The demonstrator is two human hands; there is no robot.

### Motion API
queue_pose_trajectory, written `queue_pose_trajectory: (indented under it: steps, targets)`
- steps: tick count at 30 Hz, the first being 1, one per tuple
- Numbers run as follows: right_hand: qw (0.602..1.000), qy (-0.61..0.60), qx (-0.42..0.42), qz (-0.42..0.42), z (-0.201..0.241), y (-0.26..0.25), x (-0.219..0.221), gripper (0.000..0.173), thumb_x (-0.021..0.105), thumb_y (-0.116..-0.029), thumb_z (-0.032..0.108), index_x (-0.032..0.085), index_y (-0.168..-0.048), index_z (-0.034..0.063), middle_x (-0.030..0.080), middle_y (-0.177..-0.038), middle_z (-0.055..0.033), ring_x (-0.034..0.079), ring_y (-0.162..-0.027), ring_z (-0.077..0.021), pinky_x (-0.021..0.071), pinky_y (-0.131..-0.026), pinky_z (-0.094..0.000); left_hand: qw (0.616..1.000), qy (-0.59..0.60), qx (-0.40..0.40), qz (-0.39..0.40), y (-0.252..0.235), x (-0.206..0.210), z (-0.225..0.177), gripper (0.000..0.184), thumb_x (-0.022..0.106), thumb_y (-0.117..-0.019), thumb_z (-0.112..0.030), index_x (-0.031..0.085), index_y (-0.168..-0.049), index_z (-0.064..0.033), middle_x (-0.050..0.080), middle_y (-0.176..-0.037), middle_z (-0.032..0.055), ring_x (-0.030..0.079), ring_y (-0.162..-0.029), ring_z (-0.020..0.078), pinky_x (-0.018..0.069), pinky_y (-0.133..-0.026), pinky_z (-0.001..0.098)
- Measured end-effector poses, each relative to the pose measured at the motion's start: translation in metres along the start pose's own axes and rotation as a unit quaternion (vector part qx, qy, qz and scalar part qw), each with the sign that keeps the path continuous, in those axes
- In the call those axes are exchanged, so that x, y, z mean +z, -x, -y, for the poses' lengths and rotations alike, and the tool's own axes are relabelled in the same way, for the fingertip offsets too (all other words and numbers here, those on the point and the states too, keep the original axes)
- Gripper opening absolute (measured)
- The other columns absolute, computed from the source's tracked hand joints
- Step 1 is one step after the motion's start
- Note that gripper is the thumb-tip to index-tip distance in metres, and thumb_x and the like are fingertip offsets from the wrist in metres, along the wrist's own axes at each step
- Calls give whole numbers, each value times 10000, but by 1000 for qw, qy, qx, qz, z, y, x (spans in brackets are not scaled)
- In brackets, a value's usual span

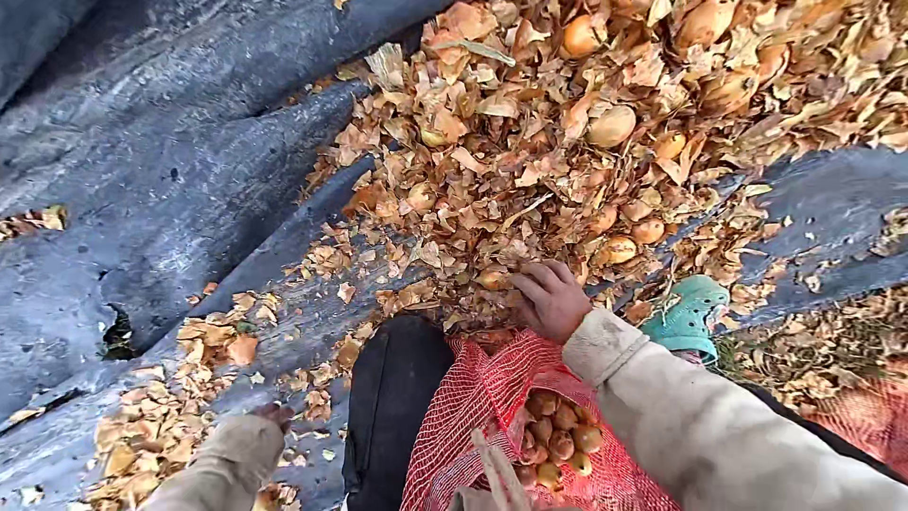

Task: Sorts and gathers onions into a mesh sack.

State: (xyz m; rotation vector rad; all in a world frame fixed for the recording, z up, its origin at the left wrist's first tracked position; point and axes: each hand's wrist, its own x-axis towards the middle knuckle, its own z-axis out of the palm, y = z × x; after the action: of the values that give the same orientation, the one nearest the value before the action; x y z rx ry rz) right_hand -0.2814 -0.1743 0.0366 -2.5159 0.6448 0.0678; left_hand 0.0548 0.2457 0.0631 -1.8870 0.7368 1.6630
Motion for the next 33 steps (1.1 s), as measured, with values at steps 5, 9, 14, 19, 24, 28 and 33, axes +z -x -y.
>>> queue_pose_trajectory:
  steps: [5, 9, 14, 19, 24, 28, 33]
  targets:
    - [936, -51, 329, 113, 20, 7, 8, 758, 825, -842, 236, 492, -1505, 81, 476, -1476, -321, 419, -1367, -574, 420, -1053, -694, 755, -17, 491, -434, -7, -138, -222, 135, 682, -918, -52, 761, -990, 29, 733, -906, 219, 730, -875, 411, 595, -783, 573]
    - [900, -104, 294, 306, 41, 32, 23, 429, 637, -986, 167, 598, -1397, 49, 514, -1487, -235, 459, -1402, -451, 415, -1116, -622, 850, -205, 453, -171, -4, -165, -363, 358, 614, -995, -57, 645, -1352, -60, 544, -1455, 209, 459, -1394, 442, 425, -1078, 627]
    - [801, -221, 194, 522, 46, 31, -22, 384, 562, -1046, 116, 586, -1420, 33, 602, -1391, -249, 547, -1336, -408, 386, -1134, -594, 896, -272, 342, -78, -34, -138, -367, 423, 594, -991, -8, 595, -1409, -73, 441, -1553, 214, 338, -1451, 515, 407, -1056, 680]
    - [956, -109, 269, 37, 1, -24, -26, 354, 659, -984, 204, 675, -1292, 31, 660, -1322, -206, 586, -1283, -409, 463, -1090, -551, 873, -174, 413, -191, -30, -150, -271, 411, 717, -862, -13, 723, -1263, -106, 660, -1306, 182, 564, -1275, 454, 519, -952, 633]
    - [939, -125, 304, 103, 34, -43, 31, 407, 667, -982, 213, 641, -1365, 78, 511, -1499, -222, 416, -1420, -470, 404, -1124, -606, 812, -103, 387, -425, -5, -199, -272, 233, 754, -881, -106, 764, -1087, 4, 754, -987, 235, 709, -1025, 464, 557, -870, 635]
    - [911, -222, 221, 267, 72, -17, 30, 443, 639, -966, 156, 629, -1408, 145, 391, -1594, -199, 409, -1436, -432, 419, -1131, -570, 867, -162, 264, -390, -2, -237, -330, 447, 649, -956, -94, 637, -1401, -134, 481, -1537, 205, 548, -1276, 507, 529, -910, 638]
    - [917, -268, 273, 115, 55, -16, -21, 544, 656, -930, 159, 569, -1466, 138, 626, -1390, -165, 619, -1261, -323, 497, -1063, -523, 934, -216, 131, -253, -13, -237, -335, 832, 726, -892, -53, 384, -1591, -346, -69, -1730, 142, 526, -1219, 590, 540, -823, 662]
